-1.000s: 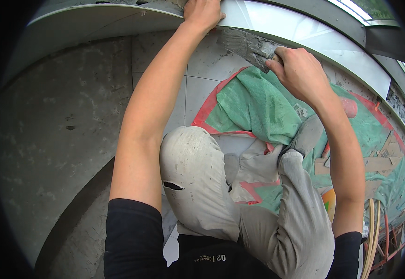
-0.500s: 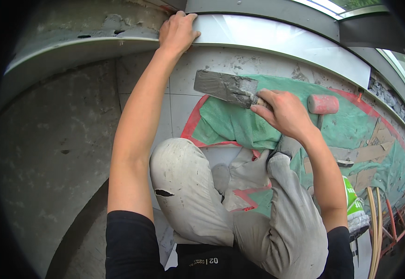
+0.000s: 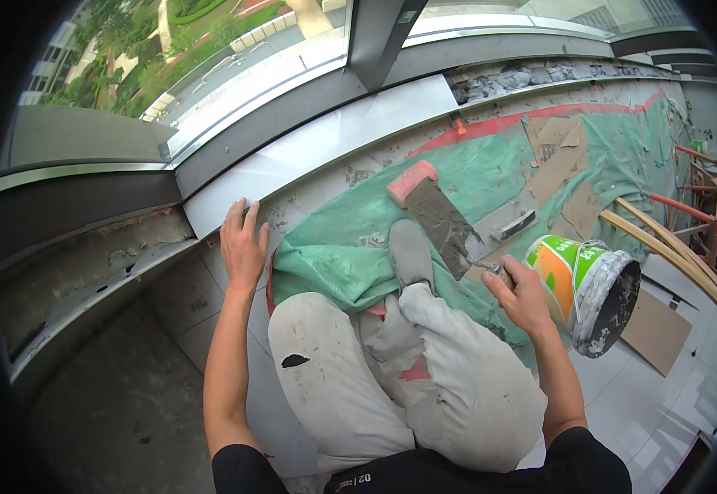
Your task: Installing a tile or sill plate on a window frame using mortar and a rubber mallet.
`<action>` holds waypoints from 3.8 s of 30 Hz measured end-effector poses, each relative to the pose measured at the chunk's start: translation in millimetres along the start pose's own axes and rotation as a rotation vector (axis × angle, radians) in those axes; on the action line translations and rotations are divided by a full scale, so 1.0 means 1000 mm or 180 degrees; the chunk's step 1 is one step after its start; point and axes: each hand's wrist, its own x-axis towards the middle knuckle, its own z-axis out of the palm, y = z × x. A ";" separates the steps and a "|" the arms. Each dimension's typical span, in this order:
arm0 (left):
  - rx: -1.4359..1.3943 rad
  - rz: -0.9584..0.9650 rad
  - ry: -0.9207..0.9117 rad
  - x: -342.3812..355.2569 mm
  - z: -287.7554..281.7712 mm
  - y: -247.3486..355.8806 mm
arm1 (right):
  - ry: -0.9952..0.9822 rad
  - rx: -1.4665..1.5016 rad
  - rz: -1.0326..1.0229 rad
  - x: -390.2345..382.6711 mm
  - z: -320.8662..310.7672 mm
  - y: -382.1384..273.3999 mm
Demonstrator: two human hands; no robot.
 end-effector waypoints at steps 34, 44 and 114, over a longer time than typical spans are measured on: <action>-0.1769 0.0402 -0.0519 -0.095 -0.125 0.159 | 0.2863 0.2983 0.1569 -0.382 -0.033 0.104; -0.2016 0.0120 -0.0439 -0.093 -0.126 0.137 | 0.1850 0.2768 0.2493 -0.440 0.032 0.069; -0.2010 -0.0663 0.0451 -0.075 -0.071 0.248 | 0.1308 -0.1390 0.1584 -0.336 0.006 0.174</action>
